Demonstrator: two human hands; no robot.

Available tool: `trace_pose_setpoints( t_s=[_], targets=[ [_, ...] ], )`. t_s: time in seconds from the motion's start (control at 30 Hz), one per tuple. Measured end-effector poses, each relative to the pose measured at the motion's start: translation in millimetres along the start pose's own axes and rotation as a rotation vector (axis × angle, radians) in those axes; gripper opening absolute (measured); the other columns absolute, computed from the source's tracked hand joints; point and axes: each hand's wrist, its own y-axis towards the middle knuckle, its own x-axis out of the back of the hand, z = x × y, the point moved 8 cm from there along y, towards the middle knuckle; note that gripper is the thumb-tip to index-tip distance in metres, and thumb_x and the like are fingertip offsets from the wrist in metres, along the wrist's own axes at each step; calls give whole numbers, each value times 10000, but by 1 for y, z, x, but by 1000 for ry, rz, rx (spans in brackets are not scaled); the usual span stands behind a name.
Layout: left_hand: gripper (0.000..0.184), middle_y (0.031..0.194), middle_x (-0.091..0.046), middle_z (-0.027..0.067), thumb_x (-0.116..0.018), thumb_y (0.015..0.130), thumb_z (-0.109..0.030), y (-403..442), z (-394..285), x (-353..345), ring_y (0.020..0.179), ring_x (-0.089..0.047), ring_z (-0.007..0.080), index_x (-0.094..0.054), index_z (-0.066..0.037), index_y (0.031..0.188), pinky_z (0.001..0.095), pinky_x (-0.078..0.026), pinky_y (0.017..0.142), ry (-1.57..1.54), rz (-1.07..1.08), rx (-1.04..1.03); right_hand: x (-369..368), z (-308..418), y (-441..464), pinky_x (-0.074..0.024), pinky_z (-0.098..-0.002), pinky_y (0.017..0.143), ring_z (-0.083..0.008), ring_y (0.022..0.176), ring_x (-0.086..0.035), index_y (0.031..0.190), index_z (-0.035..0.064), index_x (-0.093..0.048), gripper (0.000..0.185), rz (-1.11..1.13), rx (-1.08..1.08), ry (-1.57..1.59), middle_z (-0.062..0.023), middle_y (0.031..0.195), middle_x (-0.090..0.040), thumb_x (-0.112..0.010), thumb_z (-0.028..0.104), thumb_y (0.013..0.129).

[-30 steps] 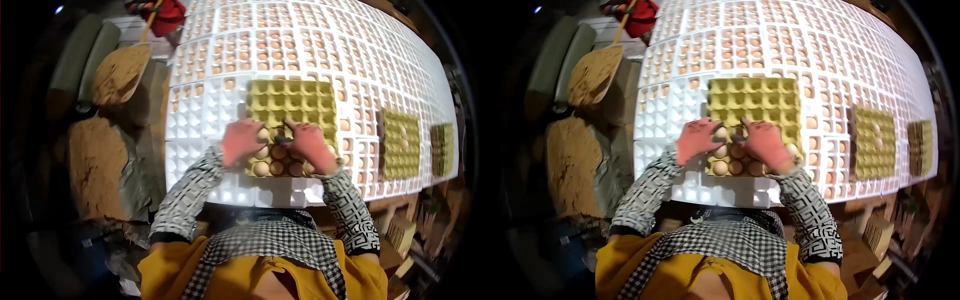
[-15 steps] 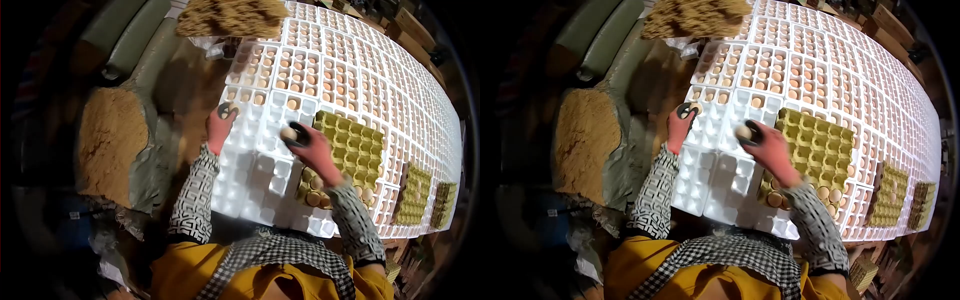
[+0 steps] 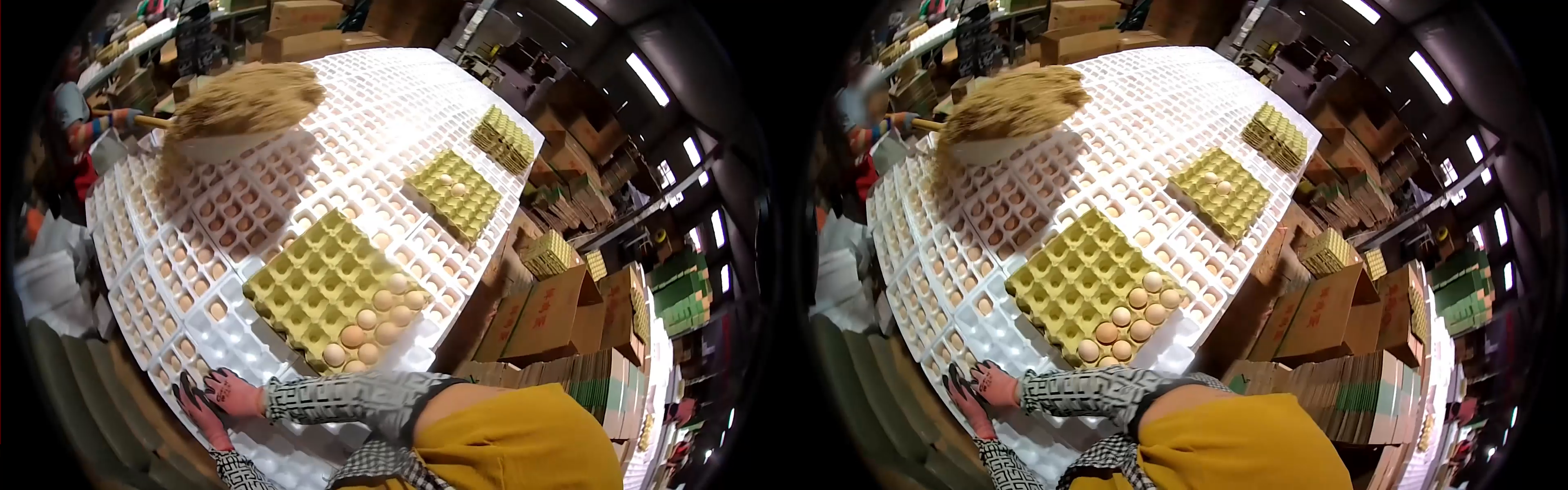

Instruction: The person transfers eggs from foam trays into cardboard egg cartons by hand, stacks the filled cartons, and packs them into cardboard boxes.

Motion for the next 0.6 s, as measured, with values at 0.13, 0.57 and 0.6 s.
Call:
trace_pose_setpoints(
  t_s=[0.13, 0.57, 0.6],
  targets=[
    [476, 1412, -456, 191, -533, 903, -64, -10, -52, 9, 1318, -374, 393, -445, 21, 1363, 461, -265, 1129, 202, 56, -151, 92, -23, -64, -229, -517, 1126, -406, 1323, -358, 1281, 77, -566, 583, -215, 86, 67, -225, 1375, -451, -658, 388, 796],
    [675, 1445, -392, 227, -723, 755, -210, -132, -309, -93, 1322, -355, 453, -469, -64, 1363, 533, -239, 1134, 172, 408, -510, 180, -132, -226, -360, -466, 1042, -345, 1173, -488, 1265, 90, -558, 585, 223, -219, 36, -170, 1164, -576, -633, 317, 730],
    [638, 1439, -406, 220, -720, 770, -224, -128, -311, -89, 1322, -358, 452, -493, -75, 1347, 526, -237, 1138, 133, 383, -476, 167, -146, -244, -372, -442, 1040, -339, 1200, -483, 1284, 71, -544, 609, -170, 5, -56, -183, 1177, -571, -645, 320, 737]
  ],
)
